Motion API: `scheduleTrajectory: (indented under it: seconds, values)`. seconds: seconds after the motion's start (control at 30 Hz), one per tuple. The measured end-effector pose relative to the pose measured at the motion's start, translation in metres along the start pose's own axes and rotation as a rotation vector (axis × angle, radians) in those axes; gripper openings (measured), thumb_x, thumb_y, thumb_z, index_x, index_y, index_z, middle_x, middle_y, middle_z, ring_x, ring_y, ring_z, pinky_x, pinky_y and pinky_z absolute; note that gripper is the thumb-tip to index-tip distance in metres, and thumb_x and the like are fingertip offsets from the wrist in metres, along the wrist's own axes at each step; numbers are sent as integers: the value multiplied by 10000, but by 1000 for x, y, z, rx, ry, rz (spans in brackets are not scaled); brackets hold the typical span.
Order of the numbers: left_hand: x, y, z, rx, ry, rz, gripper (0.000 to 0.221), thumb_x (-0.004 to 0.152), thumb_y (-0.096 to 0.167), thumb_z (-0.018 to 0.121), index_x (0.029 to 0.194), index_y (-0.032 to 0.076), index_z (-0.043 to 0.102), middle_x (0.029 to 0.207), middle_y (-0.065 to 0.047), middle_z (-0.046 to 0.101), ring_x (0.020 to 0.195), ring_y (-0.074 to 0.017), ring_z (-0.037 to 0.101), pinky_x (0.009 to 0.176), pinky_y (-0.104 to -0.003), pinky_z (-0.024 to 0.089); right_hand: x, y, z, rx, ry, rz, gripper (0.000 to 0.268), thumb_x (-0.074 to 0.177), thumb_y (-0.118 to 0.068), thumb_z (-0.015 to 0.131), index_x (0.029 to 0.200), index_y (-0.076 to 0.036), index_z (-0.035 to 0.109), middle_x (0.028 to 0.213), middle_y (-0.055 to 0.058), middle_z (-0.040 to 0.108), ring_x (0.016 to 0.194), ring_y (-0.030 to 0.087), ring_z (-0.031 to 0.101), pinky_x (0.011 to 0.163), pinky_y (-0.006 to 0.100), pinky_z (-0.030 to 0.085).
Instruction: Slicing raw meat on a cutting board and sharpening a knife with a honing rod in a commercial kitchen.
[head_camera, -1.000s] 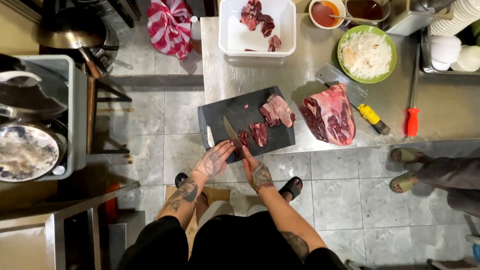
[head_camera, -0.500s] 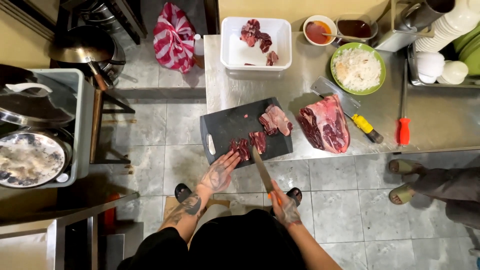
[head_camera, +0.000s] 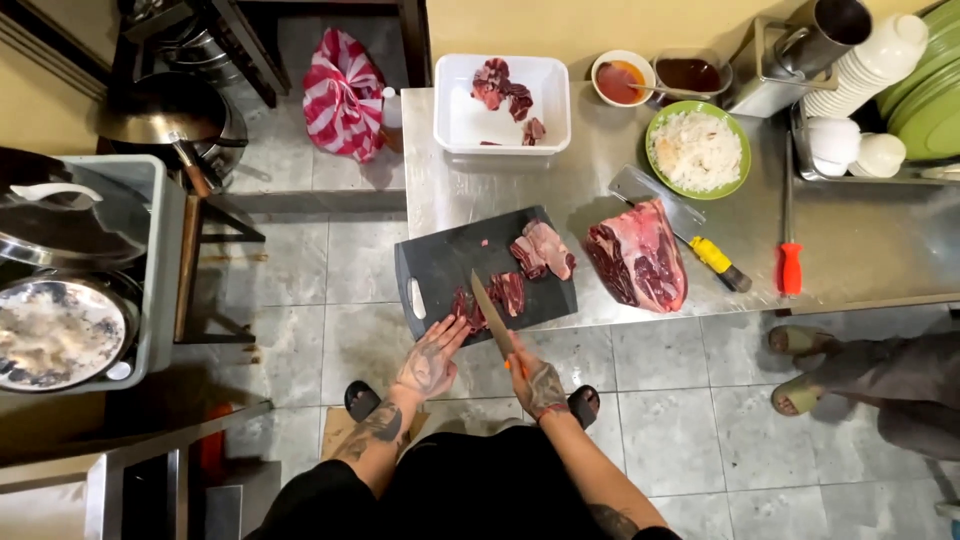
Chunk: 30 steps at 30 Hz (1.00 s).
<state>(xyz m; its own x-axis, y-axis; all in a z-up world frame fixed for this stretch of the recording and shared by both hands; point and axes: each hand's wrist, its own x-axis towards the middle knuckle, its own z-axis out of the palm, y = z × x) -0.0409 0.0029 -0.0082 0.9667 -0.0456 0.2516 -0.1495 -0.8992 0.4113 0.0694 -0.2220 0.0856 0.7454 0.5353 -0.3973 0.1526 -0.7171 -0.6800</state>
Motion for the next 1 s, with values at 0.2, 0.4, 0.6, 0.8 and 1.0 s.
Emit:
scheduleTrajectory:
  seconds: [0.2, 0.4, 0.6, 0.8, 1.0]
  values:
    - [-1, -5, 16, -10, 35, -56, 834, 653, 91, 652, 1480, 110, 548, 1544, -71, 531, 1425, -325, 474, 1152, -476, 407, 2, 34, -2, 99, 197, 14, 509, 1036, -250, 449, 1545, -264, 457, 1175, 221, 732, 1143, 411, 662, 992, 526, 551]
    - [81, 19, 22, -73, 175, -524, 280, 794, 181, 675, 1072, 214, 693, 992, 41, 689, 1066, -209, 663, 893, -347, 592, -17, 29, -39, 138, 110, 250, 467, 1017, -444, 495, 1483, -463, 480, 775, 66, 762, 668, 220, 743, 645, 339, 653]
    - [119, -19, 87, 107, 118, -419, 480, 709, 122, 604, 1185, 178, 592, 1055, -26, 512, 975, -263, 524, 768, -376, 549, -59, 35, -37, 581, 198, 278, 552, 990, -312, 538, 1538, -344, 478, 699, 59, 531, 473, 130, 449, 445, 275, 451]
    - [143, -25, 40, -128, -322, -619, 211, 853, 131, 555, 1037, 74, 640, 1091, -168, 613, 1056, -385, 583, 873, -488, 536, -74, 55, -60, 651, 290, 438, 567, 983, -311, 552, 1543, -338, 473, 654, 62, 531, 427, 143, 442, 370, 287, 396]
    - [139, 4, -40, -551, -272, -816, 257, 911, 175, 671, 1160, 217, 625, 1072, -23, 686, 916, -234, 699, 830, -353, 535, -70, 99, -62, 801, 503, 364, 557, 1003, -234, 536, 1551, -298, 456, 625, 90, 530, 413, 170, 429, 354, 316, 418]
